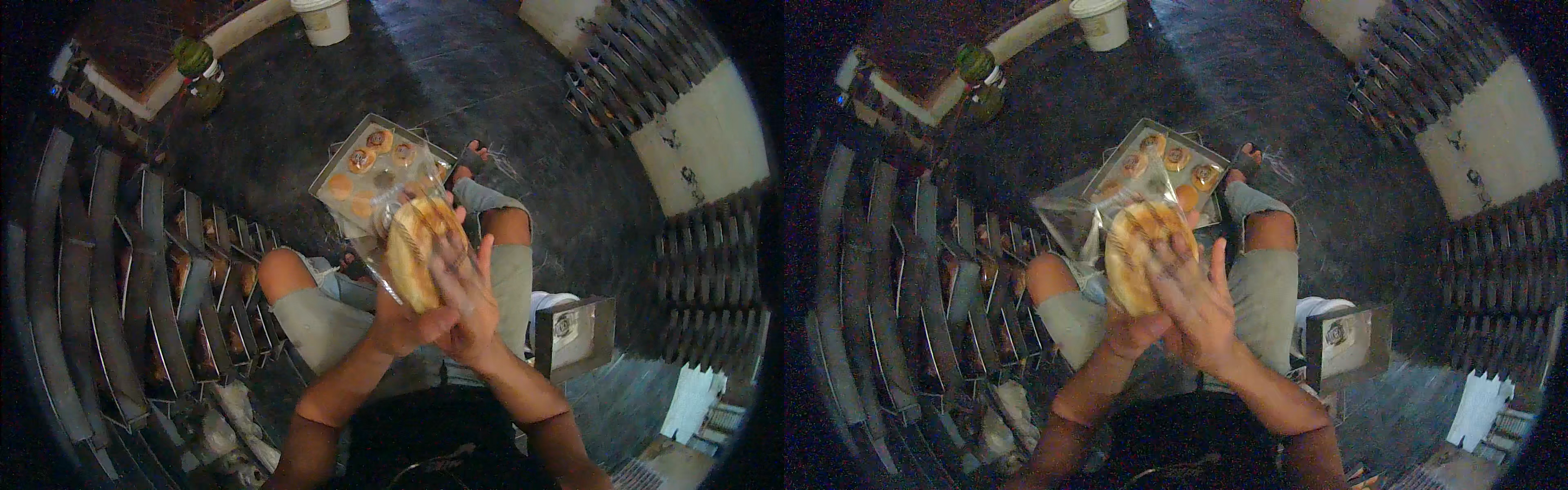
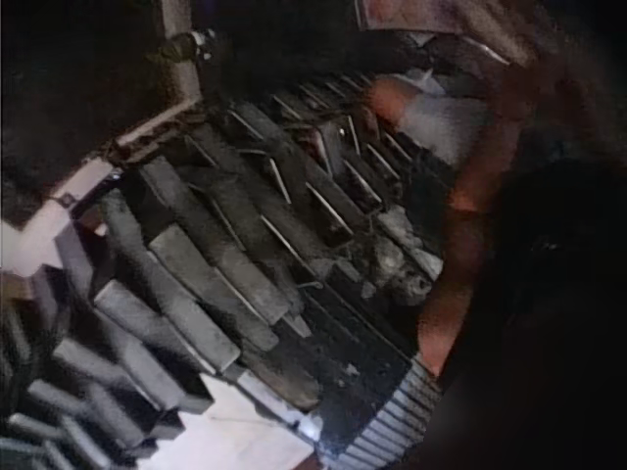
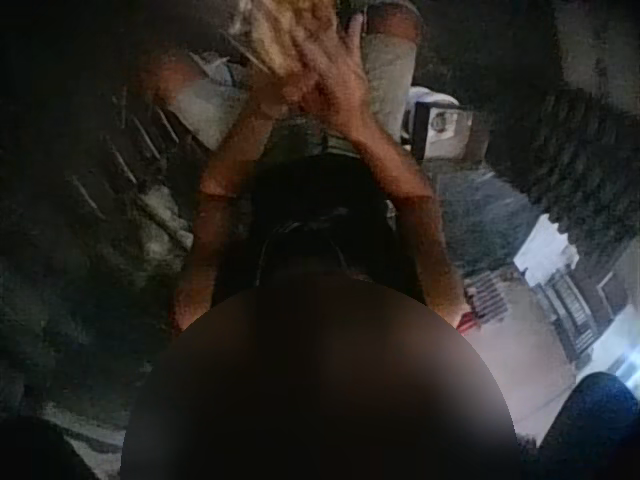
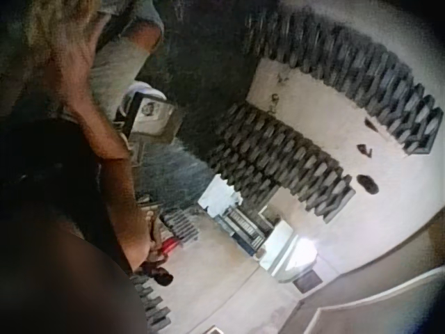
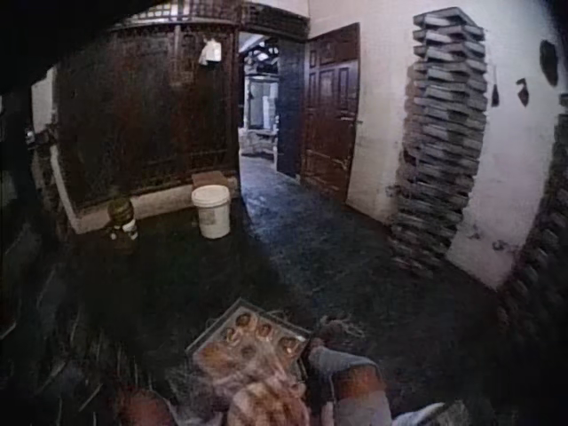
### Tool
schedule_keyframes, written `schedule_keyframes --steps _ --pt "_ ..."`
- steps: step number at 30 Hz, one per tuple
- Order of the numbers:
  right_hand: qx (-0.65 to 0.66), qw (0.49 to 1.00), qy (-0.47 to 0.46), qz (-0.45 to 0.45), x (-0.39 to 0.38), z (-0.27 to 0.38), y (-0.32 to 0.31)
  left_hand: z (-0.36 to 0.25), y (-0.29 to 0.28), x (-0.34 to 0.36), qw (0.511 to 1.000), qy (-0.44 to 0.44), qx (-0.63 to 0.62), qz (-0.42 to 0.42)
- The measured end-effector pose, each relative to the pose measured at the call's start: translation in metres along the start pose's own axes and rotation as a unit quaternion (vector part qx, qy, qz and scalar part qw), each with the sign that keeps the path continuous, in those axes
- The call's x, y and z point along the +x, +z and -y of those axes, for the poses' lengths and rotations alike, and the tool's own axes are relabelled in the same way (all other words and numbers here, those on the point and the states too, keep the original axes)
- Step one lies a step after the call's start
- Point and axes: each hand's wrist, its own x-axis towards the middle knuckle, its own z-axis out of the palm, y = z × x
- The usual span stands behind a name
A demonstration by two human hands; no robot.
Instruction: The person sits on the floor and individually wraps small round buns in clear plastic bags, placing each wrapped bun onto a metal tray. The person repeats this process for multiple buns from a tray.
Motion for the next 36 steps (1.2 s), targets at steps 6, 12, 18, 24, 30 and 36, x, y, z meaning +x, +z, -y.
schedule_keyframes --steps 6,12,18,24,30,36 --pt "0.003 0.996 0.058 0.068 -0.009 -0.017 0.016 0.016 -0.005 -0.011 0.997 -0.046 -0.041 -0.041" --pt "0.055 0.989 0.037 0.135 -0.040 -0.035 0.016 0.025 -0.029 -0.008 0.929 -0.109 -0.262 -0.237" --pt "0.279 0.878 0.190 0.340 -0.052 -0.013 -0.025 0.050 -0.051 -0.010 0.866 -0.193 -0.368 -0.279" --pt "0.122 0.964 0.205 0.116 -0.058 -0.035 -0.033 0.060 -0.017 -0.014 0.931 -0.176 -0.283 -0.149" --pt "0.368 0.867 0.162 0.295 -0.078 -0.039 -0.028 0.092 -0.040 0.004 0.874 -0.245 -0.327 -0.263" --pt "0.111 0.964 0.217 0.110 -0.080 -0.068 -0.058 0.091 -0.008 0.000 0.939 -0.188 -0.209 -0.199"
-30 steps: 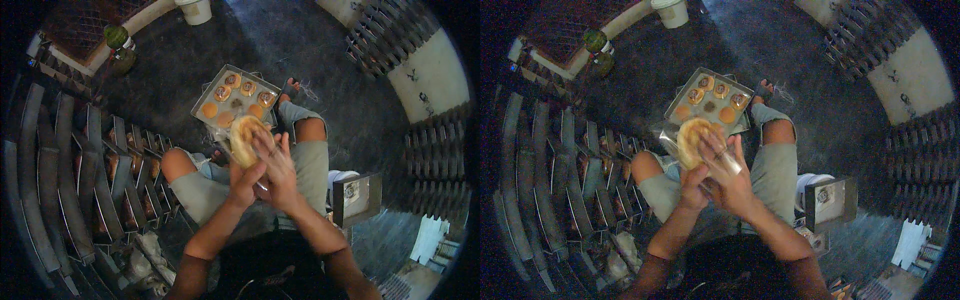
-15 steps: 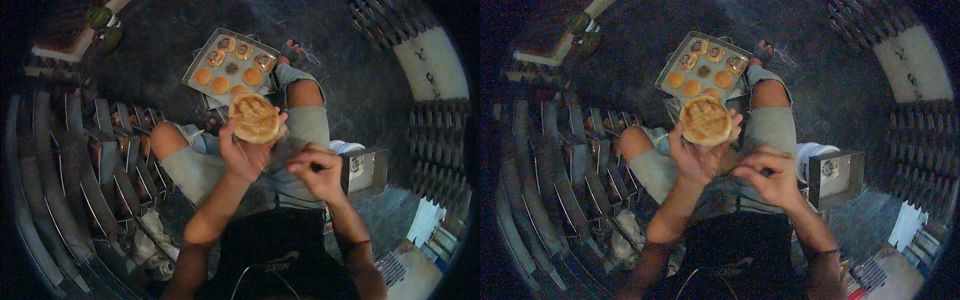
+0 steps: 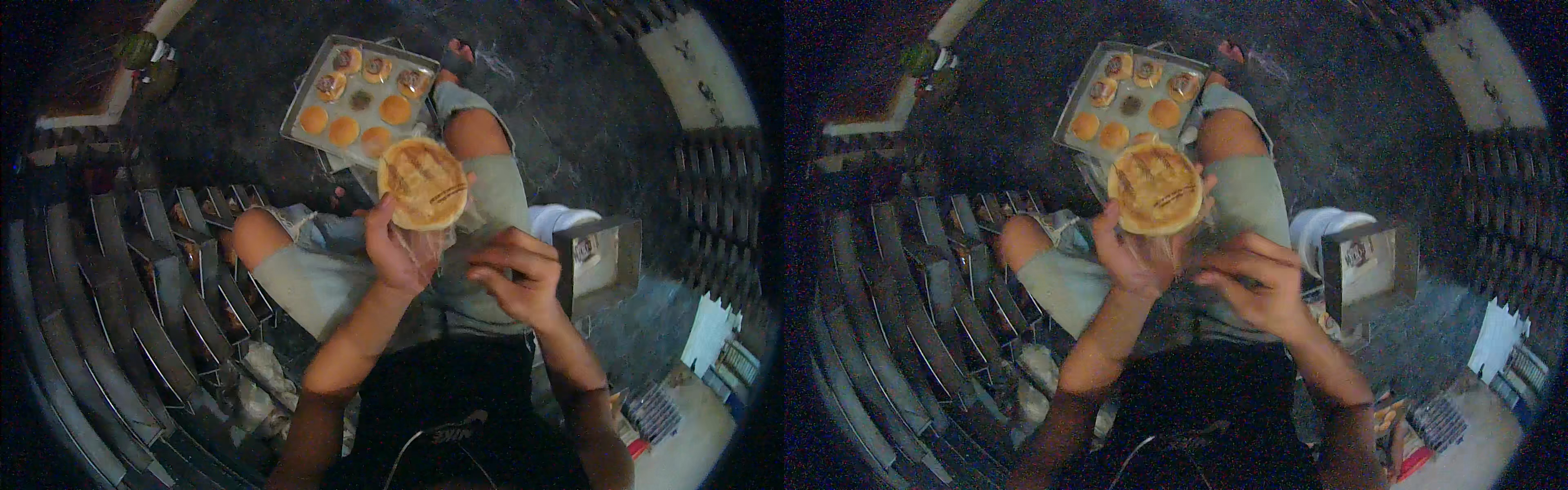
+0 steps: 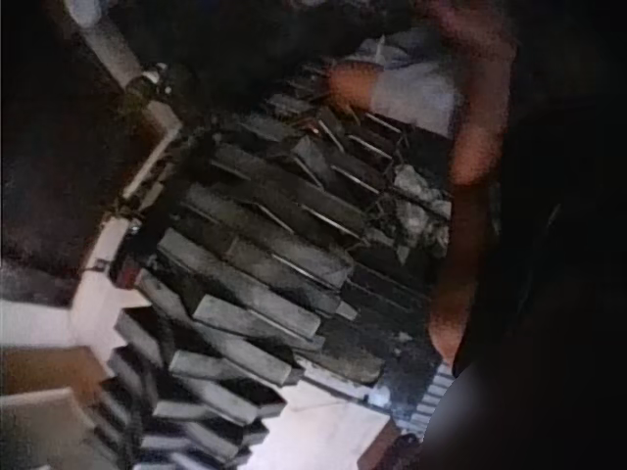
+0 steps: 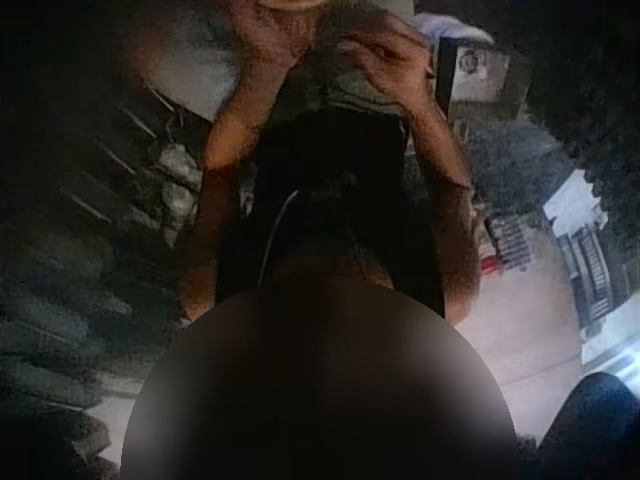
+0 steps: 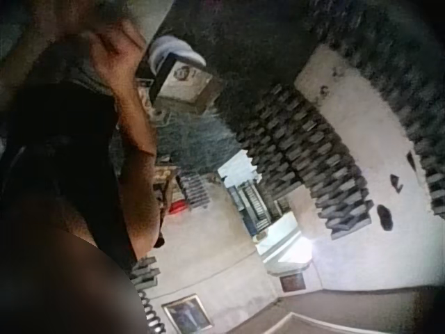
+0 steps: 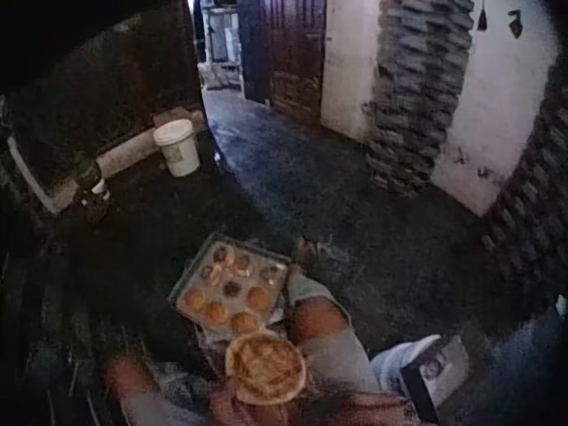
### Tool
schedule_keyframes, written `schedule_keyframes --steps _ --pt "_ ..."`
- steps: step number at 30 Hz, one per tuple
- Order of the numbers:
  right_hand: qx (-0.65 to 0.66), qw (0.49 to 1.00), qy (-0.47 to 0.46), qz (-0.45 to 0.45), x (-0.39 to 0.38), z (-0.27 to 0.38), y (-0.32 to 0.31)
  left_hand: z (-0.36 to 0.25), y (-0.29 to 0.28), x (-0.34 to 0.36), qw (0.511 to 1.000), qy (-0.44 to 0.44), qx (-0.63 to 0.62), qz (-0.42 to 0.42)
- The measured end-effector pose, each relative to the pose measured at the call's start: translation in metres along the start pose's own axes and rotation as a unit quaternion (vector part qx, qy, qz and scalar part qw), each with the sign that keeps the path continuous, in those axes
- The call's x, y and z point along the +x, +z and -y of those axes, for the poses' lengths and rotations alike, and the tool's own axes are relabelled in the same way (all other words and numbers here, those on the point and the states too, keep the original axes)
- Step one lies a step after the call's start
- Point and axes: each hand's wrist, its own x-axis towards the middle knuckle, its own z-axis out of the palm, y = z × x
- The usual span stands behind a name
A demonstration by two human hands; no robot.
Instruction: The person sits on the floor and individually wraps small round buns in clear plastic bags, placing each wrapped bun onto a metal tray. The person repeats this process for multiple buns from a tray.
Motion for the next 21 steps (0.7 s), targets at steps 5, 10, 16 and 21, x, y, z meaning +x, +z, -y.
schedule_keyframes --steps 5,10,16,21 --pt "-0.026 0.998 0.023 0.043 -0.001 -0.011 0.041 0.002 0.006 0.008 0.998 -0.056 0.005 -0.014" --pt "0.155 0.980 0.011 0.127 -0.014 -0.018 -0.018 -0.007 -0.007 0.008 0.993 -0.094 -0.077 0.003" --pt "-0.071 0.978 -0.050 -0.190 -0.010 0.001 -0.029 0.010 0.023 -0.029 0.910 -0.300 -0.278 0.065" --pt "0.156 0.908 0.109 -0.372 -0.015 -0.031 -0.013 0.031 -0.052 0.004 0.825 0.112 0.553 0.043"
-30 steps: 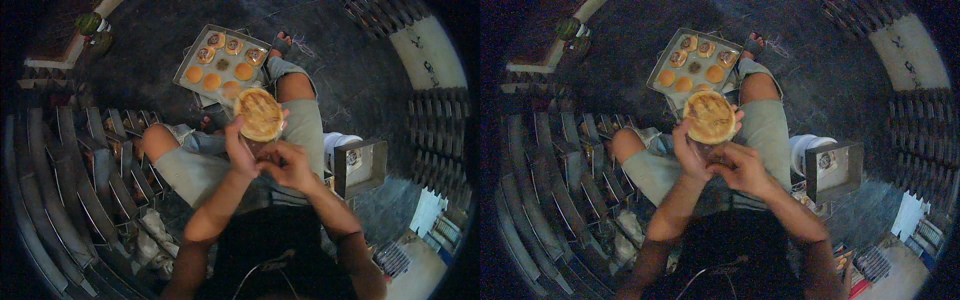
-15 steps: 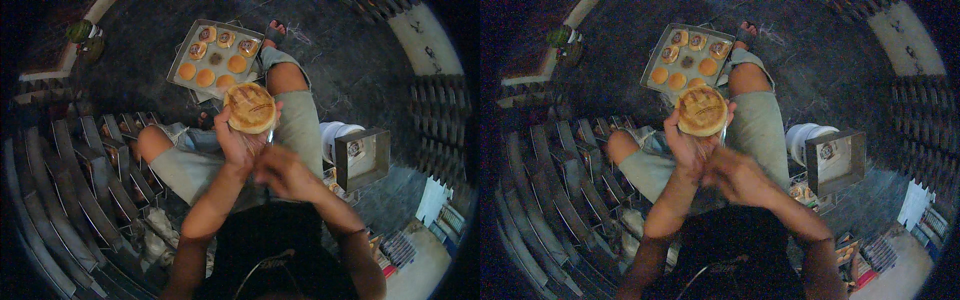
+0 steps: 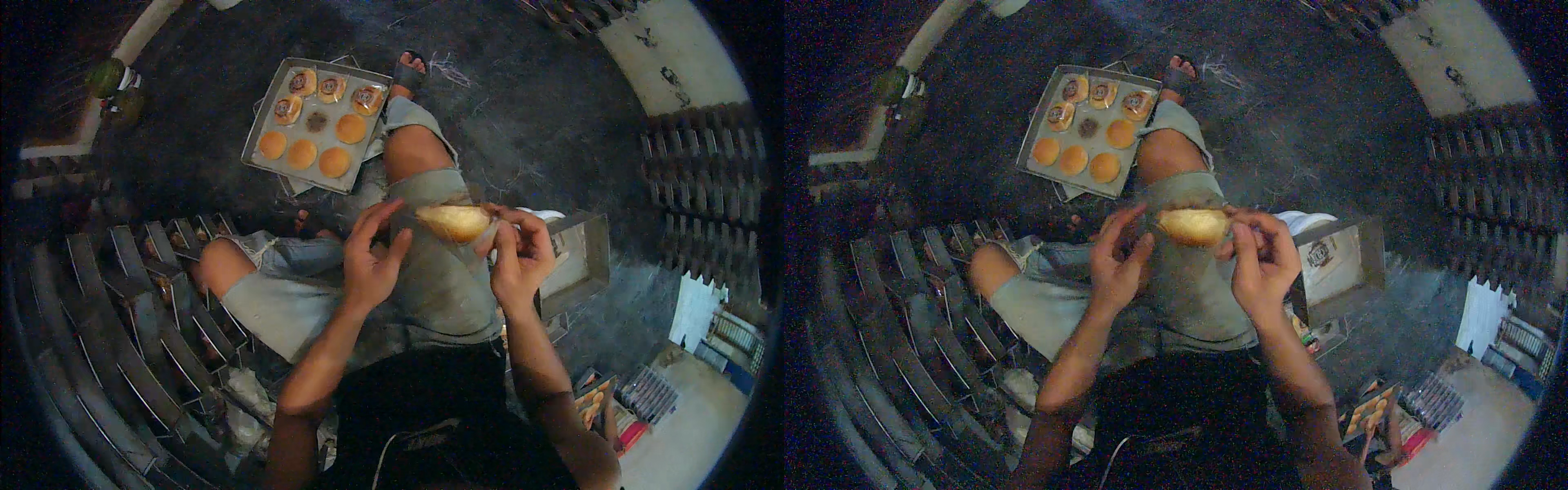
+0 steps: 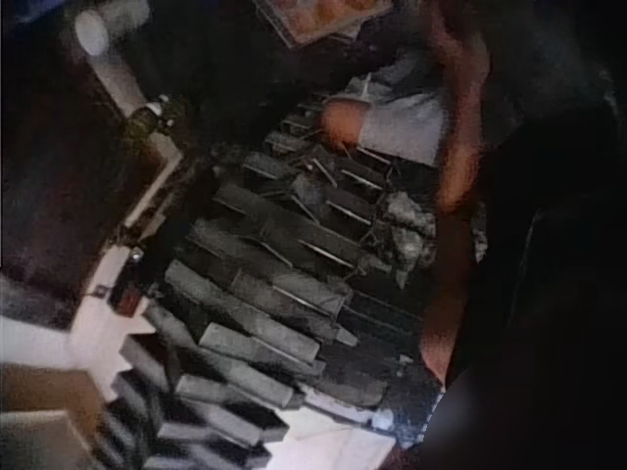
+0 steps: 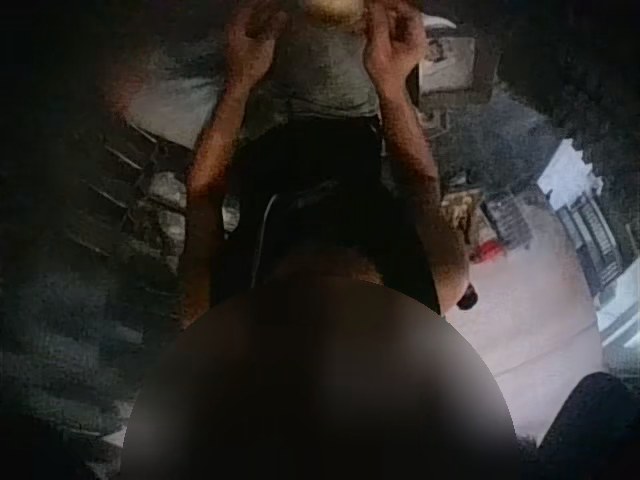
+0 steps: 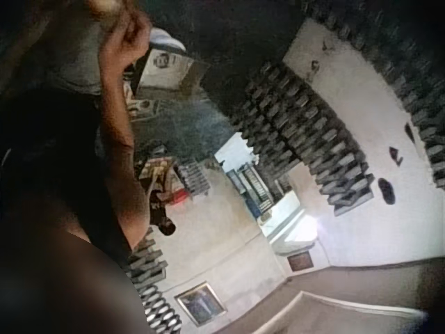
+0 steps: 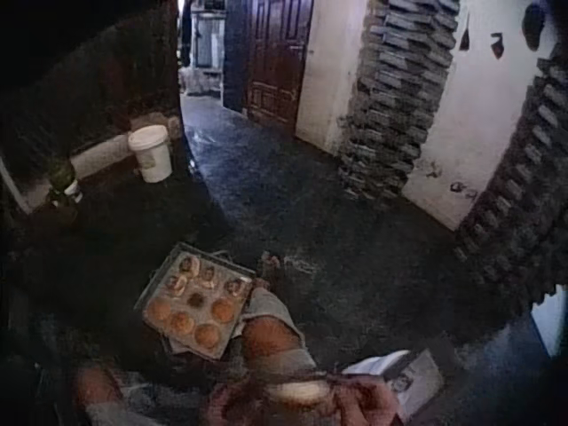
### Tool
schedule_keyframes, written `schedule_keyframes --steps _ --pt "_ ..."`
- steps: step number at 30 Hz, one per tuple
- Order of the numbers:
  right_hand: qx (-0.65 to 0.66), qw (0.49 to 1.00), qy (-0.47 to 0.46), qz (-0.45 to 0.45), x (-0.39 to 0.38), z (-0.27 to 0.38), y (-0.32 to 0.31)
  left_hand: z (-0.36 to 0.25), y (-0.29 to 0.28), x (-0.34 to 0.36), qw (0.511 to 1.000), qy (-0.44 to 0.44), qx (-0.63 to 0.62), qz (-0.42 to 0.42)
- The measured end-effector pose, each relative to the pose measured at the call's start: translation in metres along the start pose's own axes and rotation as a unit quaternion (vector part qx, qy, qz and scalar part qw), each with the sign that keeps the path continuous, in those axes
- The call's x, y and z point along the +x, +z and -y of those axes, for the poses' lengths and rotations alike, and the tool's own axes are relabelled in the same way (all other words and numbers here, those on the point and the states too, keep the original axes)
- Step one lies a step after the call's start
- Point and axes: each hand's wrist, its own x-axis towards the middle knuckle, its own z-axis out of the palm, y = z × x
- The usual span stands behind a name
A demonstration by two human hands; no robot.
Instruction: The person sits on the floor and individually wraps small round buns in clear plastic bags, placing each wrapped bun onto a metal tray. The person repeats this process for multiple buns from a tray.
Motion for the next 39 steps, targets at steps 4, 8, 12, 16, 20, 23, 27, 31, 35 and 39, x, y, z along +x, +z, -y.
schedule_keyframes --steps 4,8,12,16,20,23,27,31,35,39 --pt "-0.008 1.000 0.016 -0.005 0.009 0.009 0.004 -0.055 0.024 0.024 0.978 0.196 0.037 -0.058" --pt "-0.150 0.978 -0.139 0.029 0.014 0.009 0.001 -0.055 0.033 0.027 0.954 0.282 0.071 -0.073" --pt "-0.092 0.995 0.039 0.023 0.014 0.021 -0.004 -0.044 0.012 0.026 0.988 0.035 -0.132 -0.074" --pt "-0.121 0.989 0.085 0.011 0.022 0.032 -0.006 -0.065 0.003 0.036 0.987 -0.067 -0.129 -0.069" --pt "-0.140 0.980 -0.128 0.054 -0.030 0.047 -0.036 -0.067 0.003 -0.014 0.984 -0.047 -0.166 -0.043" --pt "-0.216 0.954 0.205 -0.041 -0.090 -0.009 -0.065 0.003 0.013 -0.051 0.997 -0.004 0.008 -0.070" --pt "-0.070 0.976 0.203 -0.042 -0.102 -0.023 -0.028 0.017 0.026 -0.049 0.979 -0.190 0.001 -0.078" --pt "-0.017 0.989 0.037 0.139 -0.062 -0.016 0.049 -0.001 -0.006 -0.015 0.942 -0.178 -0.227 -0.174" --pt "-0.145 0.925 -0.256 0.242 0.019 -0.058 0.140 -0.020 -0.073 -0.007 0.923 -0.109 -0.251 -0.270" --pt "-0.318 0.857 -0.273 0.299 0.058 -0.130 0.238 -0.008 -0.106 -0.031 0.941 -0.090 -0.172 -0.278"
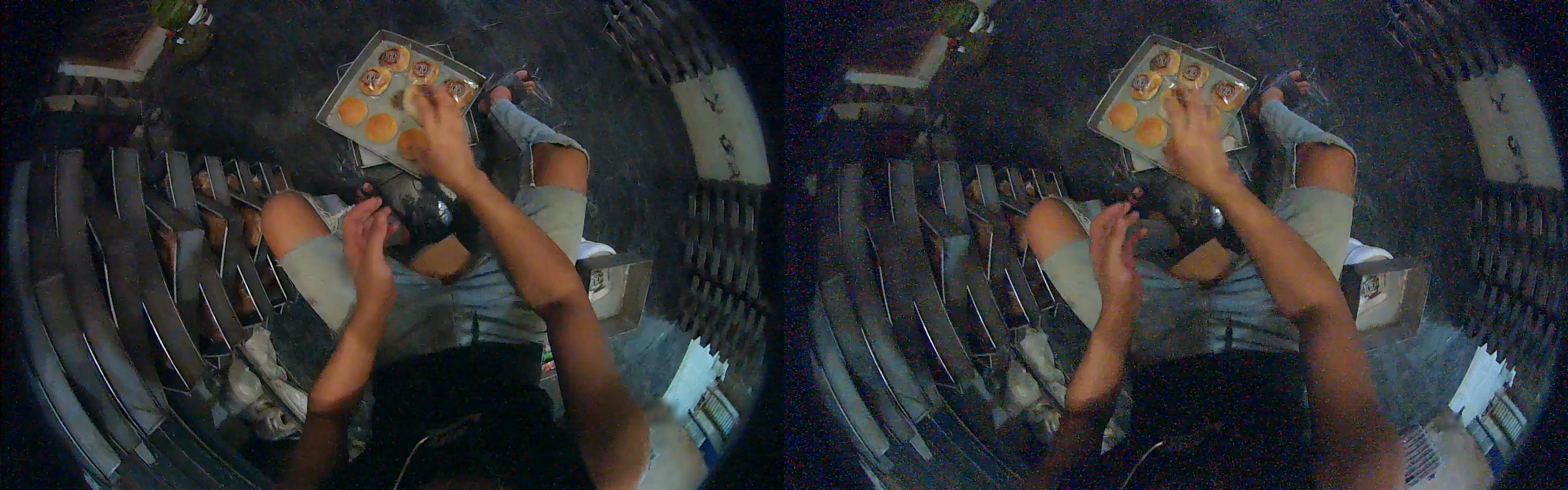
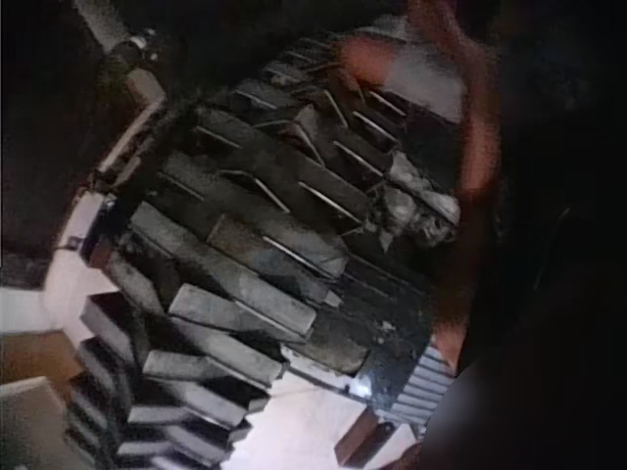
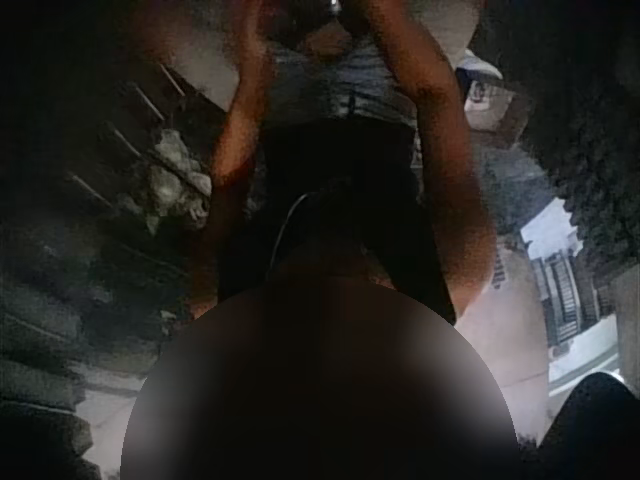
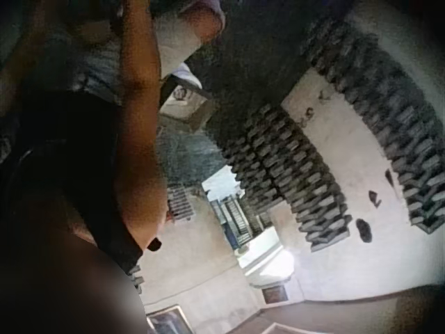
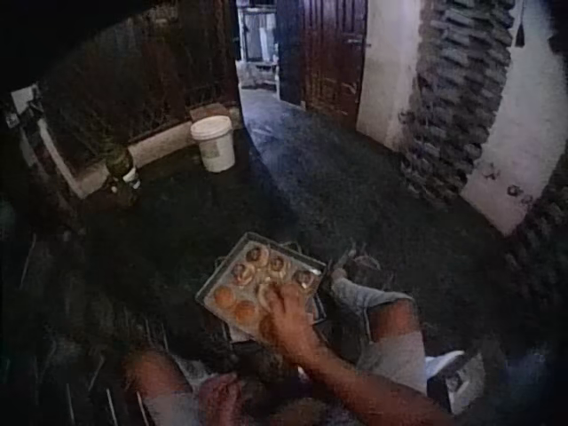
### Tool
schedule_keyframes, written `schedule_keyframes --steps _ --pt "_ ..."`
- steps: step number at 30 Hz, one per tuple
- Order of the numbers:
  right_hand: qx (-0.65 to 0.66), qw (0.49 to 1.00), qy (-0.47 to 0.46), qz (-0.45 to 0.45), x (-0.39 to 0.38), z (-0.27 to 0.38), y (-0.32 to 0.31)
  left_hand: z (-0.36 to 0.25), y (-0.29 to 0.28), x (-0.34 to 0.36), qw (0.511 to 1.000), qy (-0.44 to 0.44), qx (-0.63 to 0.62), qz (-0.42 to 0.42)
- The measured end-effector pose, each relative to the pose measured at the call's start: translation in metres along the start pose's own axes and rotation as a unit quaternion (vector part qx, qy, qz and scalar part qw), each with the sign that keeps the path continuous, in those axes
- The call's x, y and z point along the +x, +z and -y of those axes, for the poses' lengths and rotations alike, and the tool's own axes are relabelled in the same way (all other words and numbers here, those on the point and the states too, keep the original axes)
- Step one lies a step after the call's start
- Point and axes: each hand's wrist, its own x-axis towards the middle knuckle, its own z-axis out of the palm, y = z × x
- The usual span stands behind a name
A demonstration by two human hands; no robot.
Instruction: The person sits on the floor and individually wraps small round buns in clear plastic bags, placing each wrapped bun onto a metal tray. The person repeats this process for multiple buns from a tray.
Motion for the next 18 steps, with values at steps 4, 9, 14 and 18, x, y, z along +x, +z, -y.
schedule_keyframes --steps 4,9,14,18 --pt "-0.072 0.965 -0.096 0.233 -0.068 0.039 0.023 0.006 -0.027 -0.019 0.996 0.032 0.084 -0.019" --pt "0.108 0.989 0.097 0.027 -0.137 0.023 -0.162 0.010 -0.039 -0.034 0.995 -0.027 0.083 -0.037" --pt "-0.172 0.837 0.459 -0.243 -0.363 -0.175 -0.266 0.011 -0.021 -0.031 0.993 -0.032 0.101 0.046" --pt "-0.352 0.799 0.486 -0.033 -0.503 -0.268 -0.288 0.012 0.029 -0.023 0.985 -0.040 0.049 0.161"
